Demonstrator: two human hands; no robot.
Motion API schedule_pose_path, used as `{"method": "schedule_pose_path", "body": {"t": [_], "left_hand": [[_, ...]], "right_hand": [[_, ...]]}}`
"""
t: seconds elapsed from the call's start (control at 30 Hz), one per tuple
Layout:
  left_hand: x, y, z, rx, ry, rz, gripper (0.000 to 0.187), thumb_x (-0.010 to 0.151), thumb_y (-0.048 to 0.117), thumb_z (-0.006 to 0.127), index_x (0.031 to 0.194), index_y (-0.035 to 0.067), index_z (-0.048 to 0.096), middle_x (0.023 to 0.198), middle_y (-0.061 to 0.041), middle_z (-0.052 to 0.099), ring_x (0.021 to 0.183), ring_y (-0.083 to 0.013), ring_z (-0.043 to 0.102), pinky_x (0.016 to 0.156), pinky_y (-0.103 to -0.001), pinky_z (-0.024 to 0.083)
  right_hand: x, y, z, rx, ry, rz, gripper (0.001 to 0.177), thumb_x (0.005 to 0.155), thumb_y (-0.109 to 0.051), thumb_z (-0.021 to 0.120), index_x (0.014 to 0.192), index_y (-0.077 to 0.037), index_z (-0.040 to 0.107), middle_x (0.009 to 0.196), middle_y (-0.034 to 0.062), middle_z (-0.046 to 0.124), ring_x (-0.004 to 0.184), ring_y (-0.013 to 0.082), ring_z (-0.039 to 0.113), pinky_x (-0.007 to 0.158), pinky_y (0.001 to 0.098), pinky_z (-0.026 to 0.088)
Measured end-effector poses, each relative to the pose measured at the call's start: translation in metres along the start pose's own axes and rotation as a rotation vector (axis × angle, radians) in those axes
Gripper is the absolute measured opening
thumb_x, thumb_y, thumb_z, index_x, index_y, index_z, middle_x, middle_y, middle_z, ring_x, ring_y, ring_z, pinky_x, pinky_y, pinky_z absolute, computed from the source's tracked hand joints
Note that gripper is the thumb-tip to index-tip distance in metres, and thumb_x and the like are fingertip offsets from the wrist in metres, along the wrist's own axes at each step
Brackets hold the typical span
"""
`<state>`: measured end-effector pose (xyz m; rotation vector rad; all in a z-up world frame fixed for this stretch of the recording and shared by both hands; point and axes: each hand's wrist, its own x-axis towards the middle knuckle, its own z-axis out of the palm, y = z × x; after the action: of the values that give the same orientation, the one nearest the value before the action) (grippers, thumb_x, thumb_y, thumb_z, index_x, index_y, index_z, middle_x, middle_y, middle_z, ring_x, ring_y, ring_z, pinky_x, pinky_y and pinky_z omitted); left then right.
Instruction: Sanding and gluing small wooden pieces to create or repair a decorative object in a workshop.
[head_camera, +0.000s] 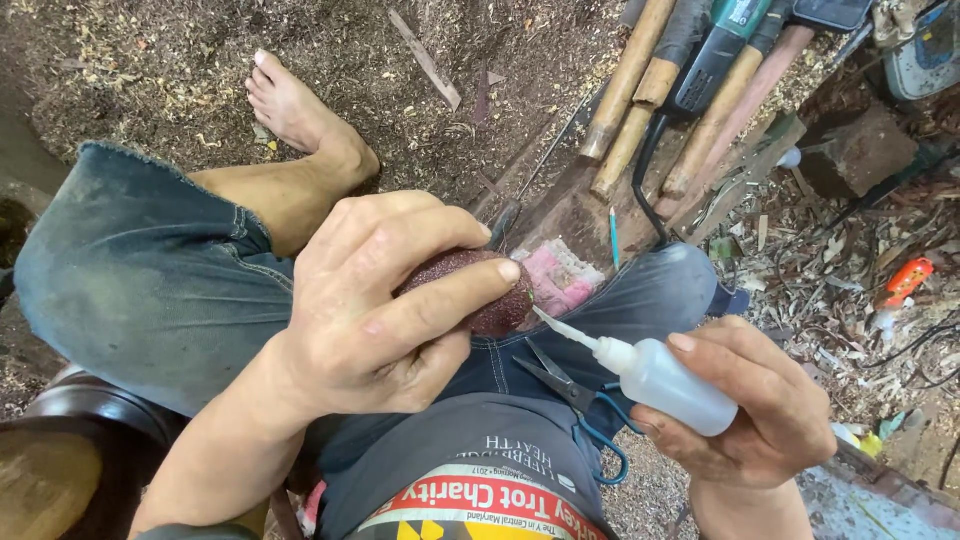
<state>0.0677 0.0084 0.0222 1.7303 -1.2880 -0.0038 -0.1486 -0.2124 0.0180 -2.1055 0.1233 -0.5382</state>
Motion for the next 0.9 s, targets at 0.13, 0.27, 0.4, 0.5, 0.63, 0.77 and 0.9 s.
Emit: {"method": "schedule_pose_path", "body": {"t": [0.13, 0.27, 0.4, 0.5, 0.63, 0.77, 0.9], "left_hand": [[0.000, 0.002, 0.001, 0.002, 0.009, -0.001, 0.048, 0.062, 0.004, 0.074, 0.110, 0.005, 0.073, 0.110, -0.014, 0.065, 0.097, -0.0332, 0.066, 0.083, -0.043, 0.051], [0.001, 0.003, 0.001, -0.004, 0.015, -0.007, 0.048, 0.062, 0.003, 0.073, 0.110, 0.005, 0.072, 0.109, -0.014, 0.065, 0.096, -0.0331, 0.066, 0.082, -0.043, 0.051], [0.001, 0.002, 0.002, -0.017, 0.017, -0.010, 0.047, 0.061, 0.002, 0.072, 0.109, 0.003, 0.072, 0.108, -0.015, 0.065, 0.096, -0.0333, 0.066, 0.083, -0.043, 0.052], [0.003, 0.003, 0.002, -0.030, 0.034, -0.014, 0.046, 0.061, 0.001, 0.071, 0.107, 0.002, 0.071, 0.107, -0.016, 0.065, 0.096, -0.0338, 0.066, 0.084, -0.044, 0.053], [0.000, 0.000, -0.001, -0.062, 0.049, -0.029, 0.046, 0.061, 0.001, 0.073, 0.107, 0.000, 0.069, 0.108, -0.017, 0.065, 0.096, -0.0343, 0.067, 0.086, -0.043, 0.055], [-0.007, -0.002, -0.003, -0.115, 0.080, -0.060, 0.051, 0.067, 0.004, 0.078, 0.116, 0.001, 0.066, 0.114, -0.015, 0.066, 0.101, -0.0313, 0.068, 0.086, -0.038, 0.055], [-0.010, -0.004, 0.004, -0.217, 0.099, -0.090, 0.054, 0.074, 0.010, 0.085, 0.122, 0.003, 0.061, 0.116, -0.015, 0.067, 0.101, -0.0290, 0.071, 0.085, -0.034, 0.057]], "right_hand": [[0.001, -0.004, 0.000, -0.015, 0.001, 0.002, 0.050, 0.081, -0.023, 0.089, 0.116, 0.002, 0.064, 0.090, 0.0181, 0.067, 0.073, 0.0218, 0.068, 0.063, 0.0284, 0.053], [0.008, -0.004, 0.000, -0.009, -0.028, -0.009, 0.049, 0.080, -0.023, 0.088, 0.113, 0.003, 0.063, 0.087, 0.0180, 0.067, 0.074, 0.0221, 0.068, 0.060, 0.0285, 0.052], [0.009, -0.005, 0.000, 0.027, -0.036, -0.026, 0.048, 0.083, -0.022, 0.086, 0.115, 0.004, 0.062, 0.087, 0.0177, 0.067, 0.075, 0.0216, 0.068, 0.059, 0.0268, 0.052], [-0.005, 0.005, 0.000, 0.076, 0.013, 0.014, 0.049, 0.082, -0.023, 0.085, 0.117, 0.003, 0.062, 0.084, 0.0135, 0.069, 0.073, 0.0182, 0.069, 0.061, 0.0274, 0.052], [-0.022, 0.040, 0.006, 0.215, 0.145, 0.059, 0.045, 0.085, -0.021, 0.082, 0.118, -0.001, 0.059, 0.093, 0.0133, 0.071, 0.079, 0.0178, 0.070, 0.068, 0.0283, 0.056], [-0.043, 0.113, 0.029, 0.488, 0.196, 0.322, 0.047, 0.090, -0.002, 0.078, 0.127, -0.006, 0.048, 0.123, 0.0197, 0.067, 0.113, 0.0247, 0.068, 0.103, 0.0374, 0.056], [-0.086, 0.206, 0.063, 0.371, 0.232, 0.575, 0.067, 0.079, 0.013, 0.072, 0.139, -0.005, 0.045, 0.127, 0.0168, 0.066, 0.115, 0.0224, 0.066, 0.101, 0.0370, 0.055]]}}
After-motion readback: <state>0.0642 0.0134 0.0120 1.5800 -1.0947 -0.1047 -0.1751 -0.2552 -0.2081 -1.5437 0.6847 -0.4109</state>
